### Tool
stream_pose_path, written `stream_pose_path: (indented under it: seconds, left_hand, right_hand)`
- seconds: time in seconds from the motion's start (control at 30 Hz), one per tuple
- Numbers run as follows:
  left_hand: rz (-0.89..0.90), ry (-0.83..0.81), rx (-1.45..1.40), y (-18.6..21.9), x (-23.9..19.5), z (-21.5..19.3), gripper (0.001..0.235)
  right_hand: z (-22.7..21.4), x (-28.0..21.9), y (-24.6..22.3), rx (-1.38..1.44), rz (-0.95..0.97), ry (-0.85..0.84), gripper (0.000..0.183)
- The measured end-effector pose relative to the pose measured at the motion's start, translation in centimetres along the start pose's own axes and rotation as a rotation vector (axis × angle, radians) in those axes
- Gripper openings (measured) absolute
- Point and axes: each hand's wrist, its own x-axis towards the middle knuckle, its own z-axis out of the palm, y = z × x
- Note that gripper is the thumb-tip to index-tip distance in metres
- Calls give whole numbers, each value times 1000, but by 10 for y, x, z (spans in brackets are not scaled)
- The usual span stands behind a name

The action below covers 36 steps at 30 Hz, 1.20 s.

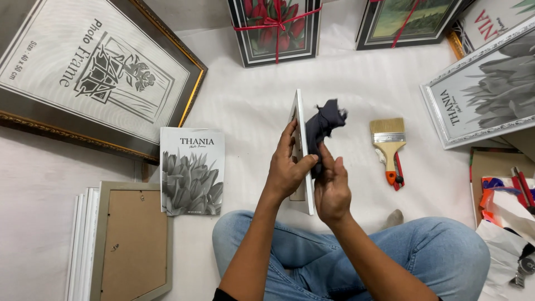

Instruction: Assembling a picture frame by inserting the artwork and backing board and securing the clips.

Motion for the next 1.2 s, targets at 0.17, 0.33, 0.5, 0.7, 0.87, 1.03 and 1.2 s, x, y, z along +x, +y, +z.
stream_pose_path:
  seconds: [0.17, 0.33, 0.5, 0.7, 0.87, 1.03, 1.2]
  left_hand:
    - [-32, -8, -3, 1, 0, -2, 96]
    - [-25, -19, -40, -1, 2, -7, 98]
    - [-52, -39, -16, 8, 0, 2, 101]
    - [-46, -42, 27, 5, 1, 0, 102]
    - [-37, -38, -2, 3, 1, -5, 102]
    - [-3, -46, -27, -2, -1, -11, 100]
    - [72, -20, -8, -8, -1, -17, 99]
  right_hand:
    - [-28, 22, 54, -80, 39, -64, 65]
    - [-51, 38, 80, -121, 149, -34, 62]
    - [-53, 66, 81, -124, 214, -12, 61]
    - [-57, 116, 58, -238, 86, -36, 56]
    - [-30, 108, 44, -337, -30, 13, 52]
    - [-31, 102, 78, -484, 264, 72, 54]
    - [-76, 124, 137, -310, 635, 103, 75]
